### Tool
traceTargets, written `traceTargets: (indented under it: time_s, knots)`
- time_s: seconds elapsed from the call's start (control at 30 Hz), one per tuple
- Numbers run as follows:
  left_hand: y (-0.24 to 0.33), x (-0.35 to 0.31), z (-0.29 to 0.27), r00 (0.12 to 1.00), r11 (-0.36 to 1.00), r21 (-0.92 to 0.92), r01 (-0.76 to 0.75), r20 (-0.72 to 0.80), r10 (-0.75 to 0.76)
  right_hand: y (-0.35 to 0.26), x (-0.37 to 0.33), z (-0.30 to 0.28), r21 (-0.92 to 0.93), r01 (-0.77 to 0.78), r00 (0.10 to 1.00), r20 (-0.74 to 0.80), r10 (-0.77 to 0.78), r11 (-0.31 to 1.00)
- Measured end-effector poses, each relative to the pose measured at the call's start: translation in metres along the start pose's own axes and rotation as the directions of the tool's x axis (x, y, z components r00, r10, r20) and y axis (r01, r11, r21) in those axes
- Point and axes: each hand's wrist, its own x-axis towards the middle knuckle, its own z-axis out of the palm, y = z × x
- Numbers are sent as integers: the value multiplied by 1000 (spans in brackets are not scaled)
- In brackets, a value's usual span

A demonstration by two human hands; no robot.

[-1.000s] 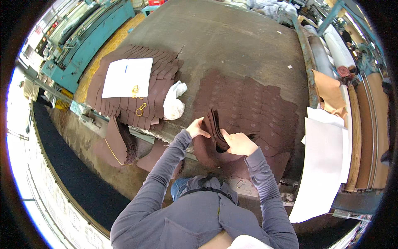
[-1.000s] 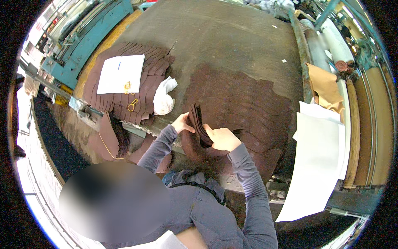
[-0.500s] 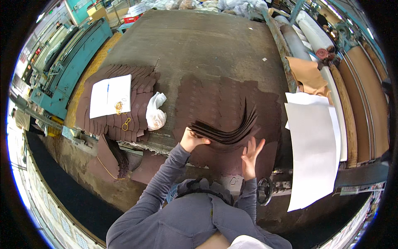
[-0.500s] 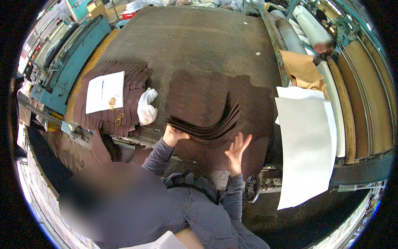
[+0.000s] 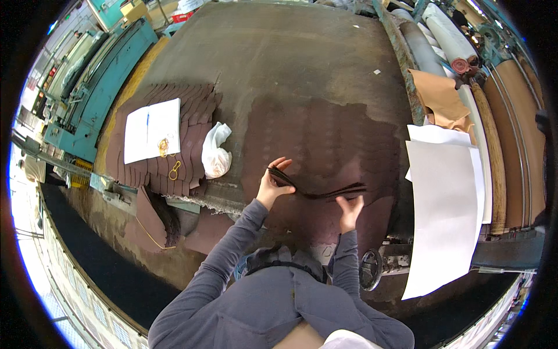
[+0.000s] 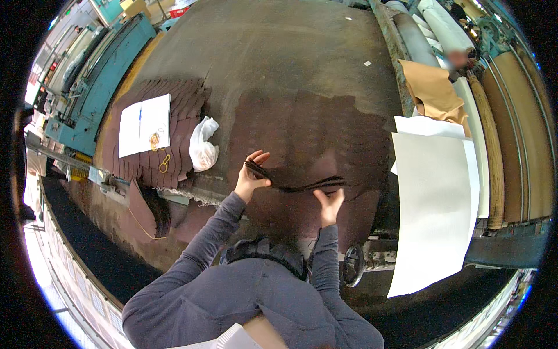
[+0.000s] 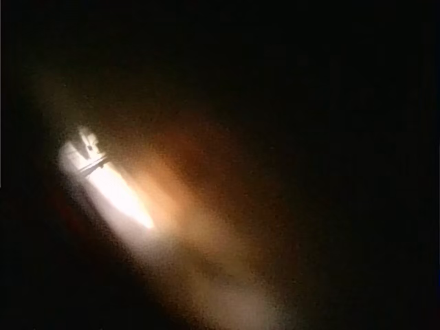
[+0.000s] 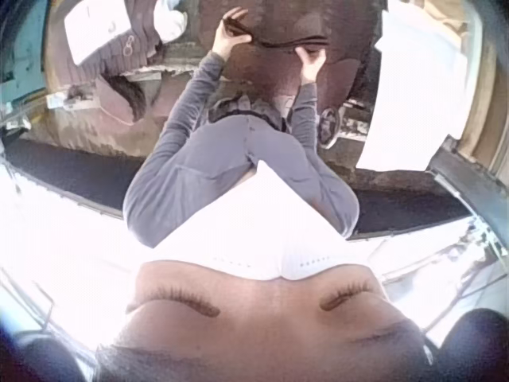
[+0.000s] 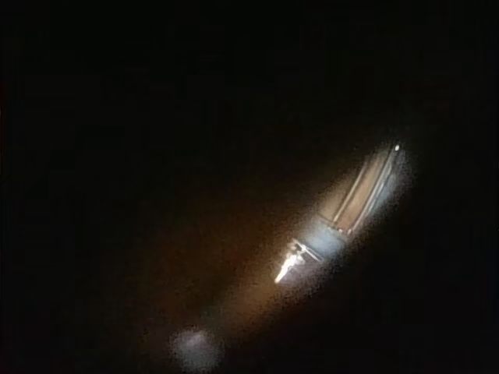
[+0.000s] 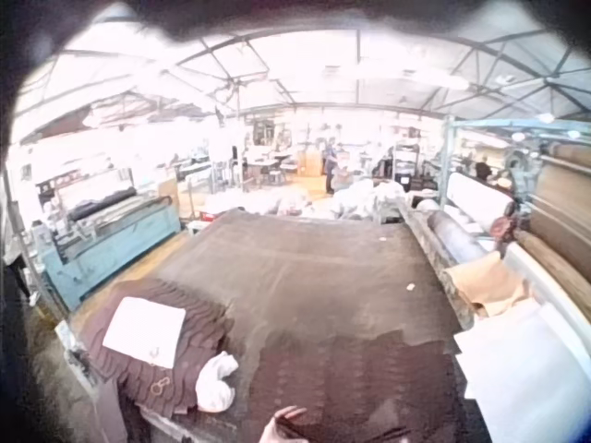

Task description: The person repeatedly picks up brown leather pieces from a workbench, aligns them, and stacks them into a neat pile. They occasionally use a rubber band to secure a stack before continuing to add more pieces.

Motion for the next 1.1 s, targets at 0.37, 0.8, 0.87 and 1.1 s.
traceTargets:
  time_s: [0.37,0.8,0.87,1.1]
  knots:
    - [10,10,31,997,998,-27,-48,56,49,-16,4,5,243,41,995,-102,-17,969]
    - [11,-9,25,997,997,-64,-46,63,50,-13,-28,-7,394,10,999,-32,2,919]
    - [4,-11,26,992,996,3,-84,94,83,9,-37,-18,255,-165,982,-45,182,953]
    - [28,-62,7,972,991,99,-94,-204,112,-1,-49,22,140,-168,985,50,162,976]
